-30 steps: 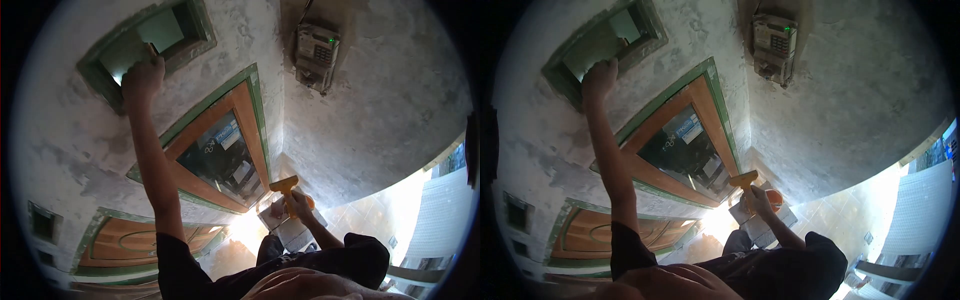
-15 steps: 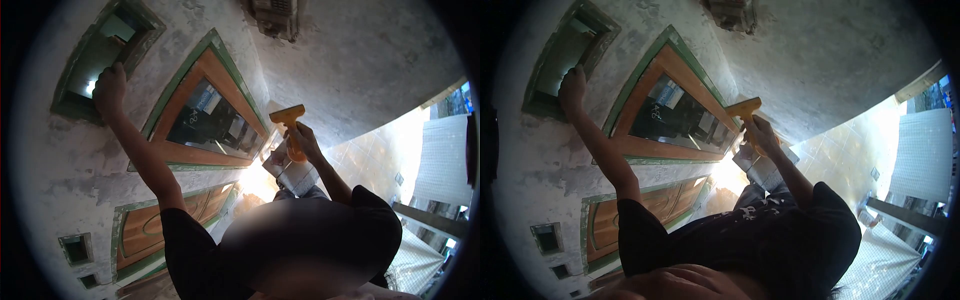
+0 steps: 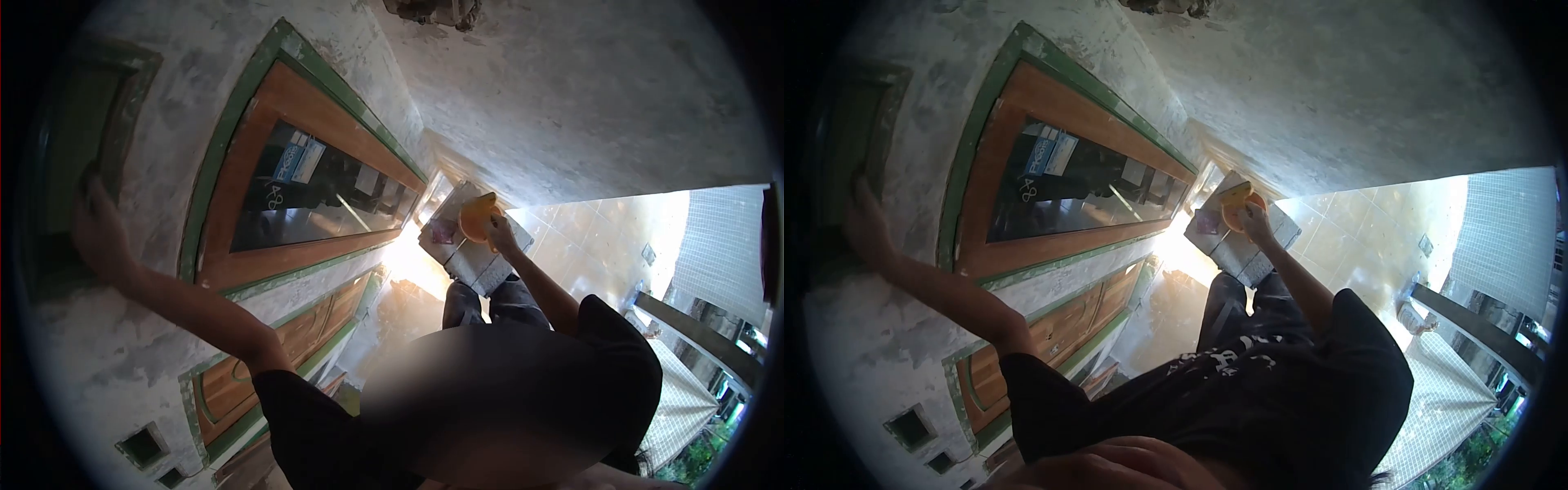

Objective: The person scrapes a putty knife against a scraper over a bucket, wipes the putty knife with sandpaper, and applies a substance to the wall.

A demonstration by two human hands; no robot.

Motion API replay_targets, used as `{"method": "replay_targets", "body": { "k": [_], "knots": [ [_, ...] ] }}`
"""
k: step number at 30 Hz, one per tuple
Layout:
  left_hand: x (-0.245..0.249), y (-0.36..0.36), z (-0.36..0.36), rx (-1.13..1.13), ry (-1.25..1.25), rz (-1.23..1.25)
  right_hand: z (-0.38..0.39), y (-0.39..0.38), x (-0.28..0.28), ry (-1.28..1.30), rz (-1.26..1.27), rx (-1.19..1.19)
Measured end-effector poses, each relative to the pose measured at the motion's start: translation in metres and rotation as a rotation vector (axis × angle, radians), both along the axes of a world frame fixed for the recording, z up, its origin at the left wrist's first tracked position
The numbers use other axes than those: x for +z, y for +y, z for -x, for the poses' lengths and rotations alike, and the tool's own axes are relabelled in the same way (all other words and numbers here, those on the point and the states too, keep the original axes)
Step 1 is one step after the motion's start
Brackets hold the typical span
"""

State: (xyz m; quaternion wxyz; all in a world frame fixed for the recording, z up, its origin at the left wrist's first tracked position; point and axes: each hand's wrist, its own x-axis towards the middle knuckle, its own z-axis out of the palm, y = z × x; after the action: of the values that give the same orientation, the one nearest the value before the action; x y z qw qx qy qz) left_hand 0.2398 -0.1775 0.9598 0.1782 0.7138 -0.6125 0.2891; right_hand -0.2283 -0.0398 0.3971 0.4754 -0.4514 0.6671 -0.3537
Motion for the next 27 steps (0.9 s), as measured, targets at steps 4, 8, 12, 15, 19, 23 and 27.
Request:
{"method": "replay_targets", "body": {
  "k": [4, 8, 12, 15, 19, 23, 27],
  "knots": [
    [-0.059, 0.025, 0.024, -0.534, -0.338, 0.765, 0.008, -0.001, -0.005, -0.116, -0.163, -0.011],
    [-0.361, 0.066, 0.016, -0.199, 0.177, 0.709, 0.019, -0.006, -0.053, -0.063, -0.167, 0.030],
    [-0.539, 0.056, 0.178, -0.509, 1.223, -0.324, 0.028, -0.017, -0.062, -0.022, -0.188, 0.082],
    [-0.677, 0.097, 0.216, -0.493, 1.062, -0.816, 0.027, -0.016, -0.073, -0.105, -0.272, 0.094],
    [-0.806, 0.139, 0.241, -0.244, 0.811, -0.793, 0.032, -0.006, -0.107, -0.141, -0.325, 0.117],
    [-0.857, 0.131, 0.252, 0.154, 0.824, -0.907, 0.033, 0.005, -0.128, -0.088, -0.326, 0.123],
    [-0.936, 0.151, 0.254, 0.084, 0.711, -0.753, 0.031, 0.009, -0.153, -0.096, -0.267, 0.164]
  ]
}}
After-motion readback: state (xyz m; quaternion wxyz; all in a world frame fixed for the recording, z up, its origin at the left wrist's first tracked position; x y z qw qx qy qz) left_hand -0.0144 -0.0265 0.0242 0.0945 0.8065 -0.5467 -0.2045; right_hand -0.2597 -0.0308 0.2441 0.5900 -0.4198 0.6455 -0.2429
